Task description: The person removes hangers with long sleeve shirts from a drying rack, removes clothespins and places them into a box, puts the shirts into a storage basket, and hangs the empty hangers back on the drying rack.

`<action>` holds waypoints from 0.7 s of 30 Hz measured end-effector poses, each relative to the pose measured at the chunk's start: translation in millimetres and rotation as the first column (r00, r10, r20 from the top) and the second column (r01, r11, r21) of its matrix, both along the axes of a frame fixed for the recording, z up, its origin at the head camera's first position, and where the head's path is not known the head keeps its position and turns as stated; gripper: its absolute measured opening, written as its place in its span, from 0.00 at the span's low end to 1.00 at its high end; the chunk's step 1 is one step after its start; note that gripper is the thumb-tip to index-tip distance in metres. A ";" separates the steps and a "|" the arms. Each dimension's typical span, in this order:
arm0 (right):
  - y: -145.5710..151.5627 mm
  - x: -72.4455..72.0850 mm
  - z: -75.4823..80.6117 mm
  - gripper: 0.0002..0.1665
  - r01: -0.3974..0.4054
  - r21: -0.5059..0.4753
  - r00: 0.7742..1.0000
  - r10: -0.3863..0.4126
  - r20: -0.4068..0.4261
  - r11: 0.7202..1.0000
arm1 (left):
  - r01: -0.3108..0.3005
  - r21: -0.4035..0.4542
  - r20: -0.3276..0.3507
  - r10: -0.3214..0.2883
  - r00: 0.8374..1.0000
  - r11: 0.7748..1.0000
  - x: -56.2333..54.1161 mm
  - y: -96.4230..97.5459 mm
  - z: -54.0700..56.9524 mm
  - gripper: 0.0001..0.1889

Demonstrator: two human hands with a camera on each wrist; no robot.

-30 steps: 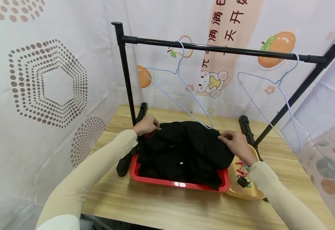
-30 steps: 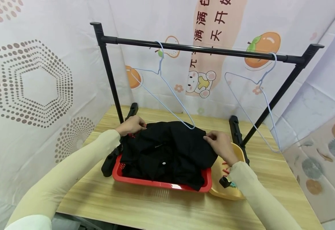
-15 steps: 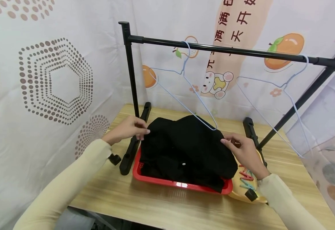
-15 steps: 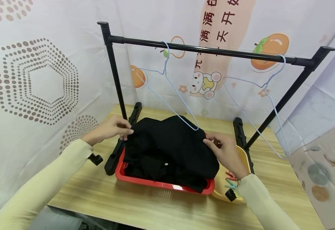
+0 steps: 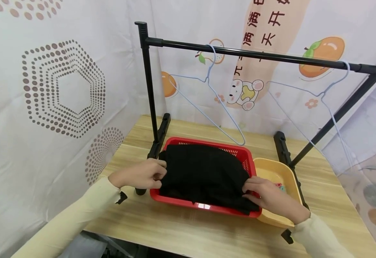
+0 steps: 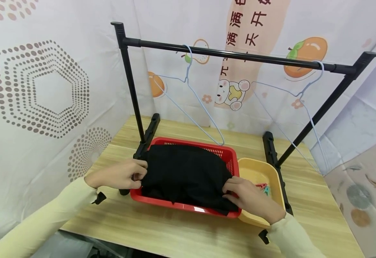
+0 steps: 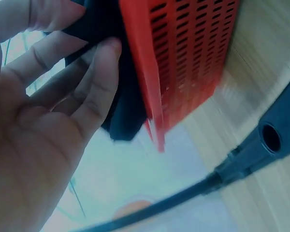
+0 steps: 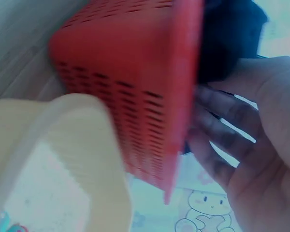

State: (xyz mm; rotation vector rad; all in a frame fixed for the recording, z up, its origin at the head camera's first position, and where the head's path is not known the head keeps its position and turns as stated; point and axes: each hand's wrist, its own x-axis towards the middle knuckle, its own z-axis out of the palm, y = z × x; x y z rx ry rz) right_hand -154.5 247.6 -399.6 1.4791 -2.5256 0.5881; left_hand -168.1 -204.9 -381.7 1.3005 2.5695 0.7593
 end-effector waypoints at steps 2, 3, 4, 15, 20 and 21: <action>-2.6 0.0 -6.7 0.16 0.016 0.069 0.999 -0.013 -0.045 0.997 | 0.023 -0.040 -0.008 -0.024 1.000 0.999 -0.9 7.7 -5.6 0.21; -4.2 0.1 -9.6 0.16 0.020 0.100 0.997 -0.013 -0.072 0.995 | 0.033 -0.062 -0.003 -0.033 0.999 0.998 -1.4 11.1 -8.5 0.22; -6.0 0.3 -12.3 0.15 0.029 0.126 0.995 -0.017 -0.095 0.992 | 0.037 -0.087 0.004 -0.036 0.999 0.995 -2.2 14.3 -11.9 0.22; -24.5 -1.4 -13.9 0.08 0.111 0.323 0.977 -0.044 -0.207 0.940 | 0.086 -0.319 0.009 -0.088 0.996 0.944 -12.7 35.9 -30.4 0.25; -29.6 -3.1 -10.5 0.05 0.119 0.420 0.985 -0.053 -0.166 0.900 | 0.075 -0.427 0.004 -0.081 0.997 0.901 -14.0 44.9 -31.1 0.19; -30.5 -3.5 -10.1 0.05 0.124 0.438 0.986 -0.062 -0.154 0.890 | 0.072 -0.449 0.000 -0.081 0.997 0.891 -14.4 47.2 -31.9 0.18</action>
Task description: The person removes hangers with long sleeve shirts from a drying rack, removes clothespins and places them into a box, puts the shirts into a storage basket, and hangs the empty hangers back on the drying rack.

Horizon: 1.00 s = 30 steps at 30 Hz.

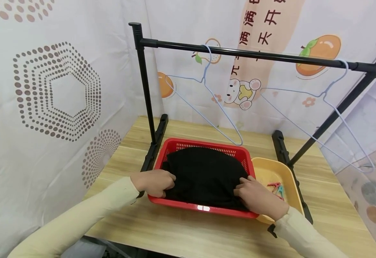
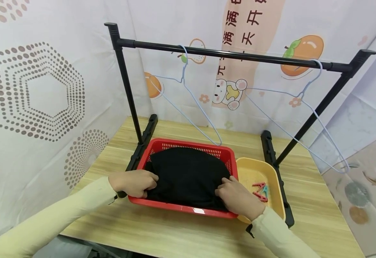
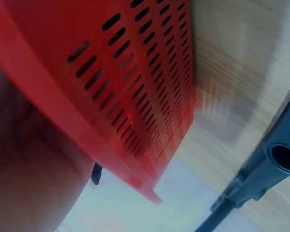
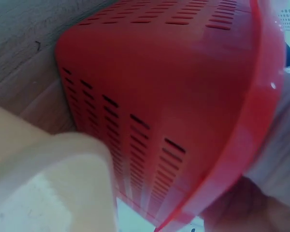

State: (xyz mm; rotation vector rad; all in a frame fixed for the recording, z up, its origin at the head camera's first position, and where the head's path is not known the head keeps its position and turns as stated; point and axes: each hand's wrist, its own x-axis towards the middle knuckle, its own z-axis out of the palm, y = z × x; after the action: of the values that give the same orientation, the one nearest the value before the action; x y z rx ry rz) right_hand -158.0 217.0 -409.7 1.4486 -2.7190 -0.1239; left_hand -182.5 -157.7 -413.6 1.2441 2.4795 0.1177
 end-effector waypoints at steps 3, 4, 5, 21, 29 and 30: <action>-3.7 1.3 -0.7 0.04 0.035 0.040 0.999 -0.036 0.035 0.999 | 0.010 -0.070 -0.016 -0.011 1.000 0.998 0.1 4.9 -3.9 0.11; -4.9 1.2 -1.3 0.05 0.043 0.046 0.998 -0.045 0.045 0.998 | 0.018 -0.088 -0.021 -0.020 1.000 0.996 -0.1 6.0 -4.6 0.10; -5.8 0.8 -1.9 0.05 0.049 0.052 0.997 -0.052 0.053 0.997 | 0.029 -0.104 -0.023 -0.031 0.999 0.994 -0.8 6.7 -4.8 0.09; 7.9 -1.0 4.5 0.28 0.129 -0.280 0.991 -0.130 0.015 0.951 | -0.052 0.262 -0.152 0.094 0.984 0.964 -2.6 -14.1 28.9 0.14; 15.6 -3.0 0.6 0.44 0.094 -0.203 0.992 -0.110 -0.065 0.975 | 0.190 0.152 -0.378 -0.120 0.918 0.970 -1.4 -7.9 24.6 0.34; 16.0 -2.5 -0.7 0.41 0.083 -0.189 0.992 -0.099 -0.074 0.978 | 0.203 0.129 -0.361 -0.145 0.921 0.971 -0.8 -7.7 22.9 0.34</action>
State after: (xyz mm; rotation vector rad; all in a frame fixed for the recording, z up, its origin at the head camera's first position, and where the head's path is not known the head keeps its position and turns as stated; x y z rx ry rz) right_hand -160.5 233.0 -410.4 1.2417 -2.6492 0.0631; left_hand -183.4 -165.5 -390.6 1.6800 2.6799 0.0584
